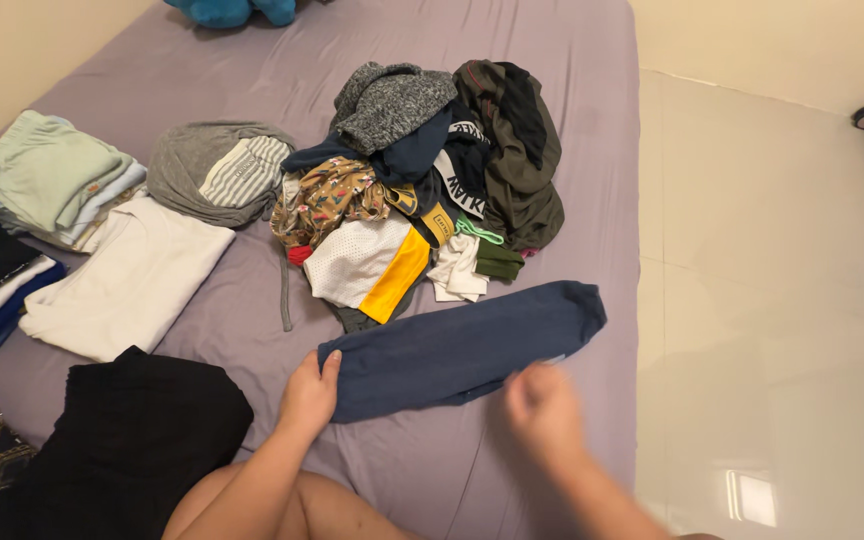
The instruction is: The person folds various items of clothing, including shirts, shorts, and trousers, by hand on a bed and organizes them into stacks.
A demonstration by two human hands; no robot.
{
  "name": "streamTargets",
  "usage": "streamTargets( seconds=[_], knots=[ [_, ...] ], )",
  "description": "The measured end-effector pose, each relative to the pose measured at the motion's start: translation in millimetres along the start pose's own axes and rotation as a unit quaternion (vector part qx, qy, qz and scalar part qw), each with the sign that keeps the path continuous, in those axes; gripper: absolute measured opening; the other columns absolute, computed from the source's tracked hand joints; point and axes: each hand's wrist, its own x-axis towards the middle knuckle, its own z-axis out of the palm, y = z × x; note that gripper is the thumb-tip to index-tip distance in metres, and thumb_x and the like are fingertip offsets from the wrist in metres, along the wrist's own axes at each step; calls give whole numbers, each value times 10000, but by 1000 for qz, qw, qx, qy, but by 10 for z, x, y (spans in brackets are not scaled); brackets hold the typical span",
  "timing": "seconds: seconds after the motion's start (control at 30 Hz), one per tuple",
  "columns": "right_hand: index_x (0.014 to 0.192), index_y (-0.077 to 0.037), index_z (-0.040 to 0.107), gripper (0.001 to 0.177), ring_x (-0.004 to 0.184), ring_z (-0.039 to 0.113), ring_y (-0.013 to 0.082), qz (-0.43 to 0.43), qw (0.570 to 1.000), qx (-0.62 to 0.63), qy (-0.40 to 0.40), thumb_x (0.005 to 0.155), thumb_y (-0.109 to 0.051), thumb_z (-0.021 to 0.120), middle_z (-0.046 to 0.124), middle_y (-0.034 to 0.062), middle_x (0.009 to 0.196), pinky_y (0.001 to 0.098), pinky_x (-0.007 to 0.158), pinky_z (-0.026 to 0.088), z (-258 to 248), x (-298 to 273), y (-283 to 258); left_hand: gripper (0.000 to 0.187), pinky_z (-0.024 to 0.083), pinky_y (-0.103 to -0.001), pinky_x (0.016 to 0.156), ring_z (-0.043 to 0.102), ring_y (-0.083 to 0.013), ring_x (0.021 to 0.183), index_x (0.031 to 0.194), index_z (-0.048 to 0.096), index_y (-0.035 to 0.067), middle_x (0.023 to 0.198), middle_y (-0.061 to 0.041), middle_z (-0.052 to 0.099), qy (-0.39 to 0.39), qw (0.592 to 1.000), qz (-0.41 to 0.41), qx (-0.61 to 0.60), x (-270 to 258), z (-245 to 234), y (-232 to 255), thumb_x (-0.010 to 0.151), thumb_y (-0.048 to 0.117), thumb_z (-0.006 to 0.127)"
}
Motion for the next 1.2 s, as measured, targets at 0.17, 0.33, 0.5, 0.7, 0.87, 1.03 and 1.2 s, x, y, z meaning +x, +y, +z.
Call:
streamTargets(
  seconds=[0.17, 0.33, 0.5, 0.7, 0.87, 1.03, 1.2],
  knots=[
    [800, 4, 608, 153, 854, 531, 290, -81, 994, -9, -75, 657, -28, 565, 576, 122, 903, 360, 744, 436, 166, -122, -305, 393, 420, -418, 756, 539, -393, 885, 969, 546, 4, 900, -245, 586, 7, 999, 32, -30, 8, 12, -44, 832, 352, 427],
    [839, -13, 597, 196, 891, 517, 293, -92, 990, -44, -97, 647, -24, 556, 551, 101, 895, 380, 737, 411, 206, 5, -316, 385, 427, -408, 752, 555, -374, 879, 954, 552, 6, 898, -226, 597, -1, 999, 18, -44, 12, 10, -66, 829, 349, 432],
    [806, -16, 580, 128, 807, 519, 283, -80, 990, -49, -105, 696, -79, 564, 550, 111, 879, 372, 695, 418, 299, 109, -219, 385, 421, -407, 756, 546, -374, 886, 962, 544, 9, 906, -220, 592, 1, 999, 17, -49, 23, -13, -63, 824, 351, 435],
    [800, -105, 624, 139, 845, 507, 240, 28, 966, -99, -237, 719, -213, 591, 594, 32, 784, 373, 754, 379, 241, 156, -278, 388, 421, -405, 762, 550, -367, 891, 963, 549, 13, 909, -215, 599, -15, 999, -4, -36, 14, -27, -56, 830, 357, 427],
    [838, -124, 628, 235, 867, 440, 201, 170, 934, -39, -312, 662, -277, 660, 526, 18, 824, 352, 763, 324, 231, 181, -401, 388, 422, -400, 763, 548, -367, 894, 969, 549, 10, 909, -218, 599, -8, 998, 19, -53, 17, -32, -67, 828, 352, 432],
    [656, -10, 552, 292, 728, 439, 118, 307, 865, 307, -251, 690, -270, 682, 474, -29, 743, 250, 682, 347, 324, 102, -226, 403, 422, -403, 768, 546, -369, 904, 992, 544, 12, 922, -216, 593, -7, 999, 5, -35, -7, -30, -35, 818, 360, 438],
    [624, -14, 447, 308, 564, 373, 129, 384, 869, 254, -181, 704, -192, 686, 411, -12, 553, 265, 502, 329, 404, -157, -35, 411, 435, -437, 734, 544, -407, 853, 1001, 517, -4, 880, -250, 581, 26, 999, 23, 9, -61, -6, -4, 813, 358, 466]
  ],
)
